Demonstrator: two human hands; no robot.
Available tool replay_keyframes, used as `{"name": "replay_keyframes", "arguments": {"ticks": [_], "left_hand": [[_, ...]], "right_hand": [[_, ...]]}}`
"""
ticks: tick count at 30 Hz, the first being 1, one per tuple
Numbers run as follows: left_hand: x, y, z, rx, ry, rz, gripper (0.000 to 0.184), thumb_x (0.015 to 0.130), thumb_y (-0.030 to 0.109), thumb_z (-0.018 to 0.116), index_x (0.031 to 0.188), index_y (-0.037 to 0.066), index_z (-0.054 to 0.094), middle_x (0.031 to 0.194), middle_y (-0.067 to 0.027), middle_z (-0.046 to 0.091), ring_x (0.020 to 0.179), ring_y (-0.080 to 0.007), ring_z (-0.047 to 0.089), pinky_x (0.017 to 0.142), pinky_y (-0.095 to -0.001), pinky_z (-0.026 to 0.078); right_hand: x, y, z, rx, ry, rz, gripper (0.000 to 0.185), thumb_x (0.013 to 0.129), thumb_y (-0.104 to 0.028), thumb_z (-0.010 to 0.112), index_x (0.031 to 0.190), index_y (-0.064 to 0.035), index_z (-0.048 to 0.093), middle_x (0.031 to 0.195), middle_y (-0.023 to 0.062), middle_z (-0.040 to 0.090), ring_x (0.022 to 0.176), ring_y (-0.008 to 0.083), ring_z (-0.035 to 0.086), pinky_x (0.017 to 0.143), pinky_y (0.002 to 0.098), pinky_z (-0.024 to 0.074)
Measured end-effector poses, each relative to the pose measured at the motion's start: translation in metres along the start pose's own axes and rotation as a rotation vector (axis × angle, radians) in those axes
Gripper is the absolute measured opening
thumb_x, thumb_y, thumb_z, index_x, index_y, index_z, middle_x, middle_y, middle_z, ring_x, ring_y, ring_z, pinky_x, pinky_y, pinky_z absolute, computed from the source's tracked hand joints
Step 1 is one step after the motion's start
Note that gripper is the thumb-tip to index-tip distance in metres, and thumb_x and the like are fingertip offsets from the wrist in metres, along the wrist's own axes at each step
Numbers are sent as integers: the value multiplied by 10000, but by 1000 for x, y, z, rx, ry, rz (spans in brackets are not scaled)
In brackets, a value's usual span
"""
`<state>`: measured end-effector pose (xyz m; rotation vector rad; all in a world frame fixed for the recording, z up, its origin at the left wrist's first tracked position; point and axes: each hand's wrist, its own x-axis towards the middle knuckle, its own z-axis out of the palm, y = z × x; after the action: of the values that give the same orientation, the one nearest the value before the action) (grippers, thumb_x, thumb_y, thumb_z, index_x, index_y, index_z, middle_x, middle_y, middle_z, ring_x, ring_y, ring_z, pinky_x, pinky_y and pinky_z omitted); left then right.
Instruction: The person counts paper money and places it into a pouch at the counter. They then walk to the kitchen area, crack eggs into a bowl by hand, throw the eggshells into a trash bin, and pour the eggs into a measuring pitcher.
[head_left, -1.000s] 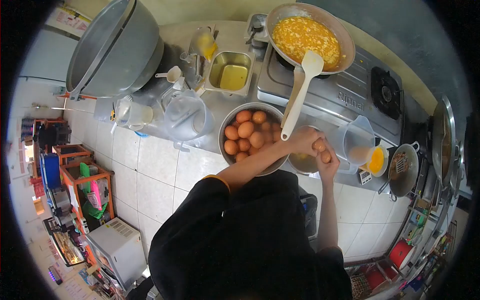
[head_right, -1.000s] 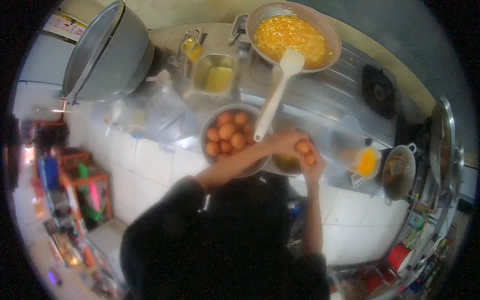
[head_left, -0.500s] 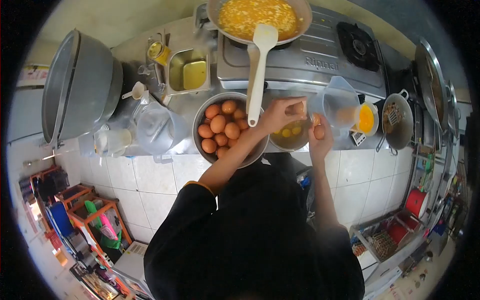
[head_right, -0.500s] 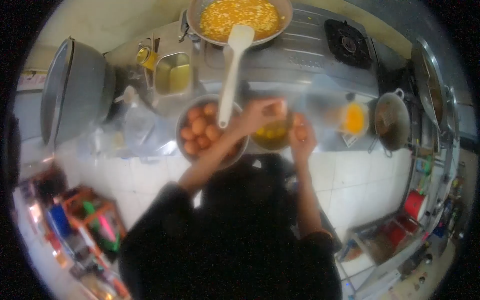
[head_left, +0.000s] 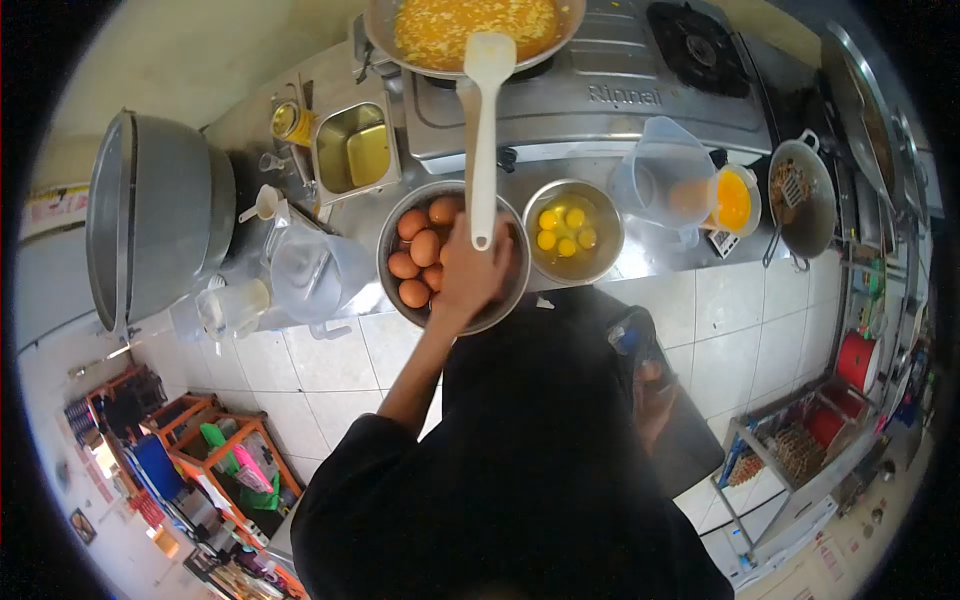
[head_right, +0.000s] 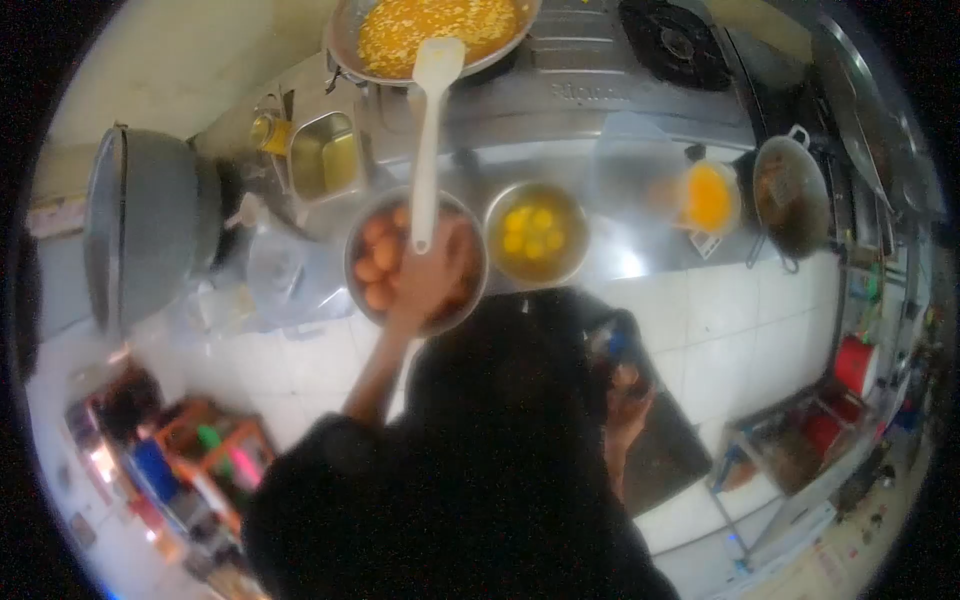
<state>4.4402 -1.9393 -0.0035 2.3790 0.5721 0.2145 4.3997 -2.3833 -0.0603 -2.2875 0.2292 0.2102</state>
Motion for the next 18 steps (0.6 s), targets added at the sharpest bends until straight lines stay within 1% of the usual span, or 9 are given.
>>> {"name": "replay_keyframes", "arguments": {"ticks": [1, 3, 4, 5, 7, 9, 13, 16, 18], "left_hand": [[6, 0, -10, 48, 120, 185, 236, 847, 157, 627, 1069, 78, 617, 1086, -159, 613, 991, -373, 601, 813, -441, 509], [7, -23, 16, 262, 81, 138, 221, 836, 157, 634, 1019, 46, 580, 1050, -175, 614, 984, -369, 610, 803, -468, 507], [11, -23, 21, 260, 73, 142, 221, 836, 157, 634, 1019, 46, 580, 1050, -175, 614, 984, -369, 610, 803, -468, 507], [20, -24, 26, 156, -145, -33, 256, 837, 157, 630, 1051, 30, 571, 1040, -186, 616, 972, -374, 615, 812, -475, 508], [26, -24, 31, 57, -361, -197, 290, 838, 156, 626, 1083, 14, 563, 1030, -196, 619, 959, -380, 621, 821, -482, 508], [26, -28, 30, 65, -283, -68, 362, 855, 157, 607, 1172, -6, 545, 1036, -233, 619, 936, -403, 623, 839, -491, 511], [11, -18, 18, 28, -23, -37, 386, 866, 123, 579, 1221, -19, 527, 1080, -214, 620, 966, -365, 622, 905, -440, 497], [3, -7, 8, -565, 61, -159, 366, 883, 138, 519, 1215, -16, 533, 1120, -159, 613, 1047, -284, 596, 971, -377, 457], [4, 37, 6, -903, 80, -77, 391, 892, 179, 451, 1229, 2, 539, 1187, -108, 572, 1157, -218, 520, 1025, -333, 396]], "right_hand": [[-9, 43, -5, 27, -13, 93, 627, 890, -146, 691, 1424, -38, 381, 1324, 183, 509, 1176, 262, 526, 968, 364, 453], [-19, 140, -5, 262, 10, 284, 563, 918, -169, 655, 1400, -35, 395, 1308, 168, 511, 1146, 250, 535, 948, 343, 458], [-17, 135, -4, 332, 23, 325, 532, 932, -181, 636, 1388, -34, 403, 1300, 160, 512, 1131, 244, 540, 939, 332, 460], [-7, 128, -2, 322, 2, 285, 526, 930, -173, 623, 1378, -27, 390, 1227, 141, 519, 1073, 233, 543, 922, 340, 463], [24, 51, 7, 292, -67, 158, 506, 923, -150, 583, 1350, -4, 353, 1010, 84, 539, 897, 197, 551, 873, 365, 472], [53, -43, 19, 144, -144, 51, 417, 929, -114, 576, 1301, 3, 427, 1075, 96, 551, 950, 193, 566, 887, 362, 483], [75, -156, 62, 532, -219, -186, 478, 872, -29, 683, 1300, -5, 472, 1153, 90, 553, 976, 164, 564, 822, 259, 480], [71, -231, 79, 341, -102, -503, 572, 812, -6, 747, 1320, 0, 485, 1174, 108, 597, 1032, 196, 595, 845, 284, 496], [68, -257, 100, 288, -89, -584, 571, 801, -2, 754, 1309, 4, 492, 1178, 113, 607, 1051, 207, 603, 861, 295, 501]]}}
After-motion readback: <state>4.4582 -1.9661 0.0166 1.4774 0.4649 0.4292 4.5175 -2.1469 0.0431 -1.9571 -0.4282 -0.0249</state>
